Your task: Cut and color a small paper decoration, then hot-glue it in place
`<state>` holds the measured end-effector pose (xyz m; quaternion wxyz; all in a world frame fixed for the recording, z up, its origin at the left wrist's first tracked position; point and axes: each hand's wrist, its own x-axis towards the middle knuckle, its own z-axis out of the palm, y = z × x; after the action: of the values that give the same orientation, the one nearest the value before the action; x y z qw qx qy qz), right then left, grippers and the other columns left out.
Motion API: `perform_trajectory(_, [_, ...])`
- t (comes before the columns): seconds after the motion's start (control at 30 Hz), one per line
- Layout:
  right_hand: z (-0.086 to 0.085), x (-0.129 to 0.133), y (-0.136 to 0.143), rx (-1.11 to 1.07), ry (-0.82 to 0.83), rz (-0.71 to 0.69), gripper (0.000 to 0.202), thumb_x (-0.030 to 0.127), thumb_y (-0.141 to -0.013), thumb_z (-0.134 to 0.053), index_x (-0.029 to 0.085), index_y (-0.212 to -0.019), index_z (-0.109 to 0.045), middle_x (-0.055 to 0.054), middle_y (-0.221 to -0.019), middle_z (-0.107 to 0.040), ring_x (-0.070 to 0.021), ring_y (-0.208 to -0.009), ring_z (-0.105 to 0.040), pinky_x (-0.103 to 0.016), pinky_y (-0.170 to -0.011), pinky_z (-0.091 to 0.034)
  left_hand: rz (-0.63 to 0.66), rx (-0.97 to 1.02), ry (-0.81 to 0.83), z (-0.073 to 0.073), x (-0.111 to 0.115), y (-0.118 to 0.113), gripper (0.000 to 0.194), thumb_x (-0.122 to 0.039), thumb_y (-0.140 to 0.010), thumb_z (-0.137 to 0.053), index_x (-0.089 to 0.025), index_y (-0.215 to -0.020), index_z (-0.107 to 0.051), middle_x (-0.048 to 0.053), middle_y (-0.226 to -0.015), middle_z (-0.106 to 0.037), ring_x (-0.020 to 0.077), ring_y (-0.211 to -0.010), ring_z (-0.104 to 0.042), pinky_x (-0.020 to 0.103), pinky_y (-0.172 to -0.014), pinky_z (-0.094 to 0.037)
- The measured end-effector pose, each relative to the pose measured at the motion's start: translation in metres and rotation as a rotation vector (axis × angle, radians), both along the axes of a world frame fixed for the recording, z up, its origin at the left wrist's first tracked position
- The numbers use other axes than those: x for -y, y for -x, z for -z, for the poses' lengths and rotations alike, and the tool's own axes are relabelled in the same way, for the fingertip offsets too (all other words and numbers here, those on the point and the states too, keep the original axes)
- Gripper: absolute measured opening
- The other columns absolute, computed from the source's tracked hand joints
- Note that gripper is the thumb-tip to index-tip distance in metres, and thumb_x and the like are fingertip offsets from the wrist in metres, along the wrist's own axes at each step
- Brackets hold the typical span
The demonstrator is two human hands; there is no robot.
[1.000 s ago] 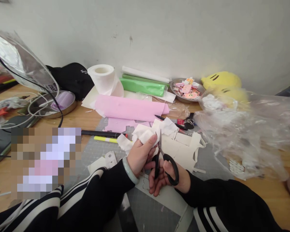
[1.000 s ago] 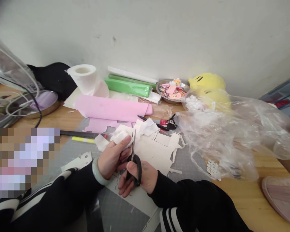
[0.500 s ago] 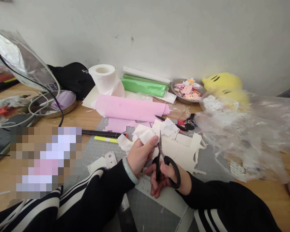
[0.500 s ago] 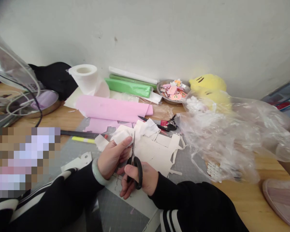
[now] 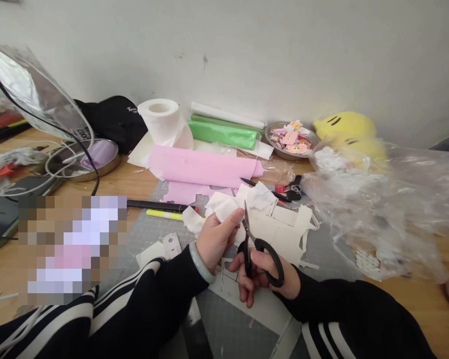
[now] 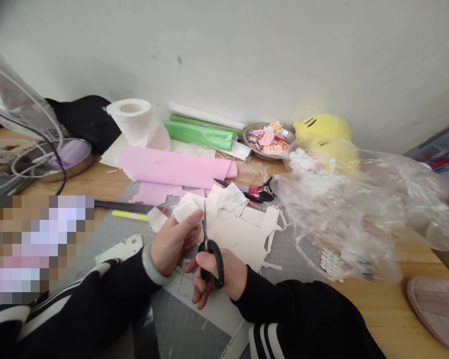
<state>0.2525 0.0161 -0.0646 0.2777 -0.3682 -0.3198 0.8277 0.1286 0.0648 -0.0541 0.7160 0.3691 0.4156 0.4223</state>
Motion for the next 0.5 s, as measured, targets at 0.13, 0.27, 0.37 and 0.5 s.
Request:
perform_trajectory(0.13, [-0.0008,0.0002,0.0001,0.045,0.020,-0.007,0.060,0.069,-0.055,-0.064,0.012,-0.071,-0.051,0.006,-0.042,-0.045,-0.0120,-0.043,-0.056,-0.024,-0.038,-0.047,0.010,-0.003,-0.007,-0.0019,-0.0001,-0.0003,0.051,-0.050,-0.068,-0.069,-0.019,-0.054,-0.031,-0.010,-0.043,-0.022,0.0019,-0.039,-0.017,0.019,-0.037,-0.014])
perform_trajectory(0.27, [-0.0015,0.0007,0.0005,0.092,0.002,0.004,0.057,0.068,-0.054,-0.065,0.016,-0.064,-0.044,0.008,-0.039,-0.041,-0.0112,-0.041,-0.053,-0.019,-0.034,-0.042,0.018,0.005,0.003,-0.0014,-0.0004,-0.0001,0.050,-0.050,-0.068,-0.069,-0.019,-0.054,-0.032,-0.010,-0.043,-0.022,0.0021,-0.039,-0.017,0.019,-0.038,-0.014])
perform_trajectory(0.37, [-0.0026,0.0004,0.0010,0.132,-0.034,0.014,0.059,0.070,-0.053,-0.065,0.017,-0.061,-0.041,0.008,-0.040,-0.039,-0.0103,-0.040,-0.052,-0.018,-0.032,-0.038,0.022,0.017,0.009,-0.0006,-0.0006,0.0004,0.050,-0.050,-0.068,-0.068,-0.019,-0.055,-0.031,-0.010,-0.043,-0.021,0.0023,-0.039,-0.016,0.019,-0.038,-0.013])
perform_trajectory(0.5, [-0.0068,-0.0003,0.0034,0.178,-0.080,-0.001,0.059,0.071,-0.054,-0.065,0.017,-0.053,-0.041,0.006,-0.039,-0.039,-0.0090,-0.038,-0.050,-0.016,-0.029,-0.036,0.027,0.038,0.015,-0.0020,-0.0005,0.0009,0.050,-0.049,-0.068,-0.069,-0.019,-0.055,-0.031,-0.011,-0.043,-0.020,0.0021,-0.039,-0.015,0.018,-0.038,-0.013])
